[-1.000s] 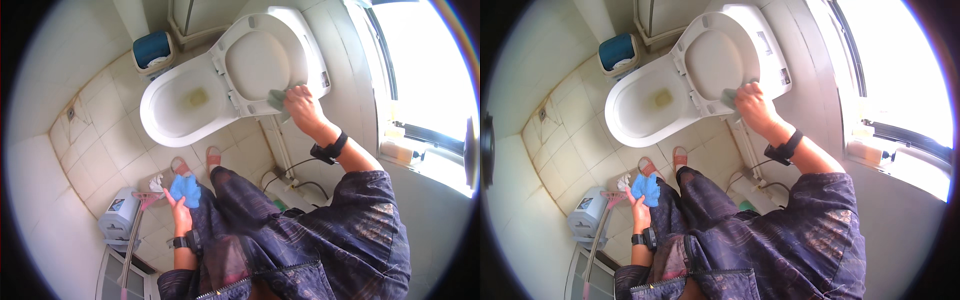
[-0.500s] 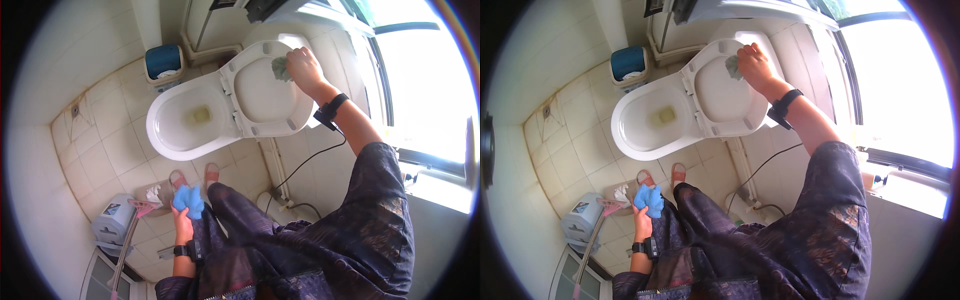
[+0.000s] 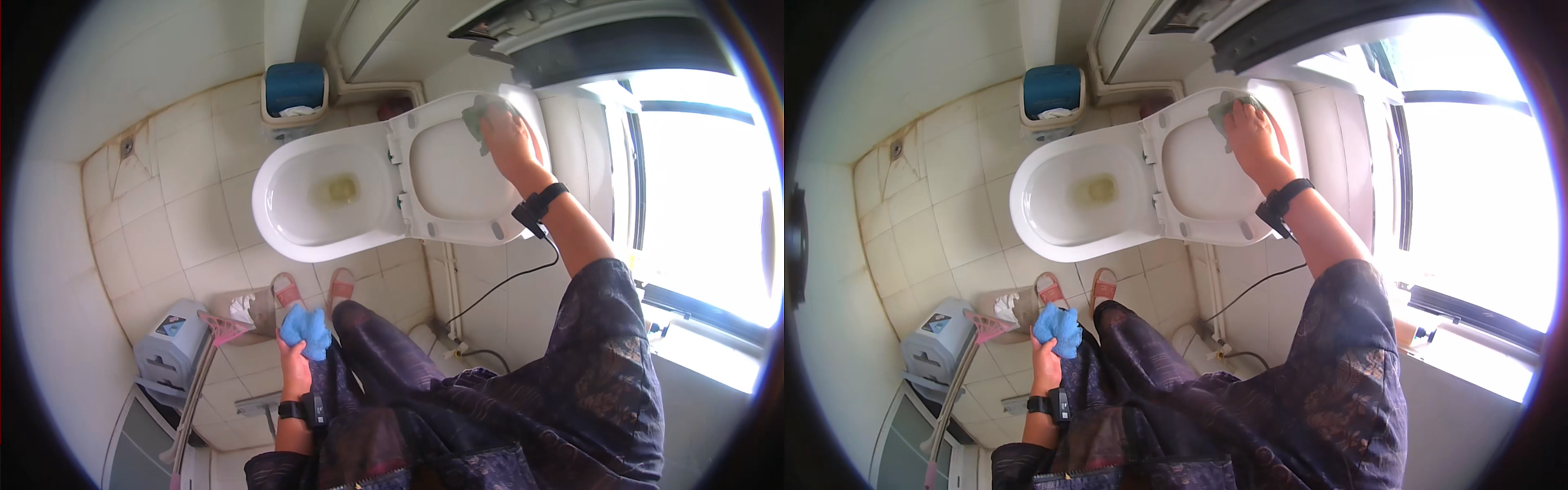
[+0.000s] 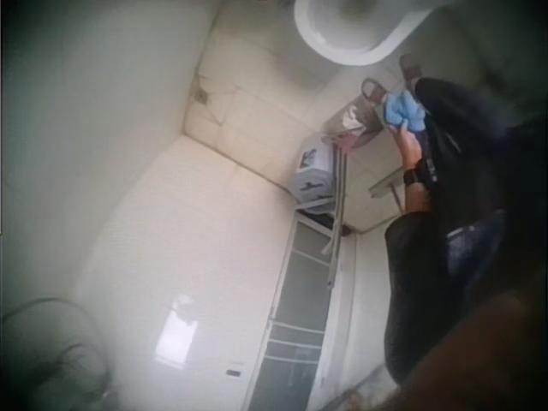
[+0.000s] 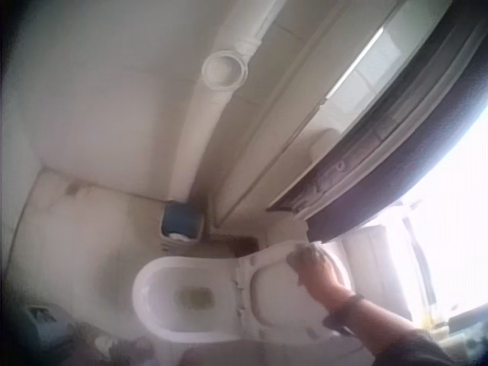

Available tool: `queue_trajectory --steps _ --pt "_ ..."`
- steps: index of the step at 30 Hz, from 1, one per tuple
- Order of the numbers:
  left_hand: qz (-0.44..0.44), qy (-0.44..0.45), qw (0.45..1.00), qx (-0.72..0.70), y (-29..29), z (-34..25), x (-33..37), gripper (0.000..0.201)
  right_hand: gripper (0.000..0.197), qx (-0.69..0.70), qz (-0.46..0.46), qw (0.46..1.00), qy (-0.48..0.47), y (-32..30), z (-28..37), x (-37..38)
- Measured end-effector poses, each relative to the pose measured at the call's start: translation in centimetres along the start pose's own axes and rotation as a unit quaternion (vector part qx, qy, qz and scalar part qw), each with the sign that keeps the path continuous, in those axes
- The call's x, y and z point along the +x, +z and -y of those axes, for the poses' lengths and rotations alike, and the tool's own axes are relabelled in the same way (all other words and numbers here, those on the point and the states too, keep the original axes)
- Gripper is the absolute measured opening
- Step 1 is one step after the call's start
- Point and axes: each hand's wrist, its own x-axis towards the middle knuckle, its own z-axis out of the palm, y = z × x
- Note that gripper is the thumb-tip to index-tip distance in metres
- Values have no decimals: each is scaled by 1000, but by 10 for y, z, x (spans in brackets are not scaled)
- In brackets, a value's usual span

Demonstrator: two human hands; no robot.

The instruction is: The person cleans the toilet lid and the bathroom window using cloths, then wipes the rim of the toilet bowl.

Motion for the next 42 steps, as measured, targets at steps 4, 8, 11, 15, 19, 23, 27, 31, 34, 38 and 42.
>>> queue_trajectory --steps 4,8,11,15,19,23,27,31,34,38,42 --pt "-3 -2 1000 -7 -4 -3 5 77 19 52 61 996 35 -3 6 24" --pt "-13 -8 1000 -10 -13 -3 6 79 17 -27 -172 972 -157 18 7 25" --pt "-1 -13 1000 -16 -22 0 7 77 17 -47 -196 962 -184 29 18 32" --pt "3 -17 999 -31 -23 1 9 71 16 -174 -43 976 -127 58 24 56" --pt "-1 -25 999 -28 -26 3 10 65 16 -225 20 971 -83 89 34 72" --pt "0 -28 999 -30 -24 1 10 64 16 -251 116 959 -60 112 55 82" --pt "-27 -34 998 -39 -33 6 10 67 20 -167 136 970 -110 131 71 85" --pt "-45 -55 996 -47 -34 6 4 69 26 -80 51 978 -185 135 93 84" --pt "-17 -55 997 -57 -36 9 9 69 22 -77 7 972 -220 183 76 83" --pt "-24 -61 996 -58 -47 15 12 68 19 -169 88 973 -134 196 104 75" --pt "-24 -56 997 -56 -49 16 13 67 19 -248 158 939 -178 224 115 67"
